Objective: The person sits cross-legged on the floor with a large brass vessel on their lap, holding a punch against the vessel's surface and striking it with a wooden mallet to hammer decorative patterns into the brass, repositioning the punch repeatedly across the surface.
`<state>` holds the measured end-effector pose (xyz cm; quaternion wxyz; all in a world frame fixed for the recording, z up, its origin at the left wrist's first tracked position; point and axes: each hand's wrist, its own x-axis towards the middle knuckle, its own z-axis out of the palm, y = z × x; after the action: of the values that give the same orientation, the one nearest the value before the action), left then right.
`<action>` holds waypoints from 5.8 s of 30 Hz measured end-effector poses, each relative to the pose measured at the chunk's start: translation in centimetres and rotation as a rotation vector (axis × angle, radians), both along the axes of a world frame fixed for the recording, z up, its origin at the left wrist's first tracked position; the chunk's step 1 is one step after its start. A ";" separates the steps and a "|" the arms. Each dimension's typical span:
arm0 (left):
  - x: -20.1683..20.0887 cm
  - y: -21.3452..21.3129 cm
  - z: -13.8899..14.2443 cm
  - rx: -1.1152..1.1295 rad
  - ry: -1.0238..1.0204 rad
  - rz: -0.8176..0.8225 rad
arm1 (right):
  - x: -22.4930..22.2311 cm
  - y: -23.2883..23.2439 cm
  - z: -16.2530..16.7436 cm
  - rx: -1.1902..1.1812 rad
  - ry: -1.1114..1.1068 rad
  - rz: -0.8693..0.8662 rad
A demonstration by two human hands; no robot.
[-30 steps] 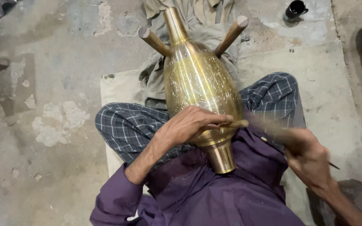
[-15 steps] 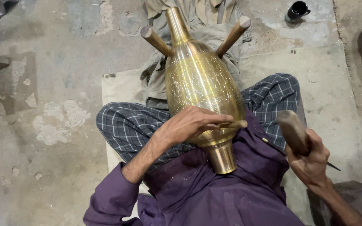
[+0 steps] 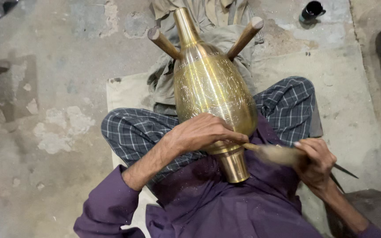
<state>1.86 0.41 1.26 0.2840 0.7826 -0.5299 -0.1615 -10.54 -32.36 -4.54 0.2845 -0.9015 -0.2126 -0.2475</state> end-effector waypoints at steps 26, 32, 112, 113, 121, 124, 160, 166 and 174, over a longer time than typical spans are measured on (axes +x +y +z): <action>-2.9 1.9 -3.7 -0.489 0.401 0.575 | 2.7 -2.2 4.3 0.026 0.514 -0.113; -0.4 0.9 -2.9 -0.250 0.354 0.262 | 0.8 -1.4 2.8 0.005 0.505 -0.146; -4.5 0.2 0.5 -0.436 0.257 0.611 | 5.6 -4.1 7.7 -0.164 0.415 -0.021; -4.5 0.2 0.3 -0.432 0.239 0.612 | 5.8 -4.3 7.7 -0.471 0.399 -0.043; -5.0 0.0 -1.7 -0.436 0.227 0.690 | 5.9 -4.6 8.2 -0.293 0.408 0.016; -5.3 0.2 -2.5 -0.468 0.197 0.692 | 5.7 -3.6 9.0 -0.371 0.250 -0.013; 2.9 1.8 0.6 -1.561 1.124 1.525 | 15.8 11.4 9.0 1.462 1.426 0.157; 3.0 1.6 1.1 -1.535 1.119 1.534 | 16.0 12.2 9.9 1.429 1.547 0.111; 3.2 1.6 -0.3 -1.417 1.017 1.482 | 15.3 10.9 10.1 1.233 1.299 0.238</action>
<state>5.11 2.02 0.99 0.8682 0.4105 0.2663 0.0827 4.73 -21.47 5.57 0.8050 -0.5230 0.0687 0.2715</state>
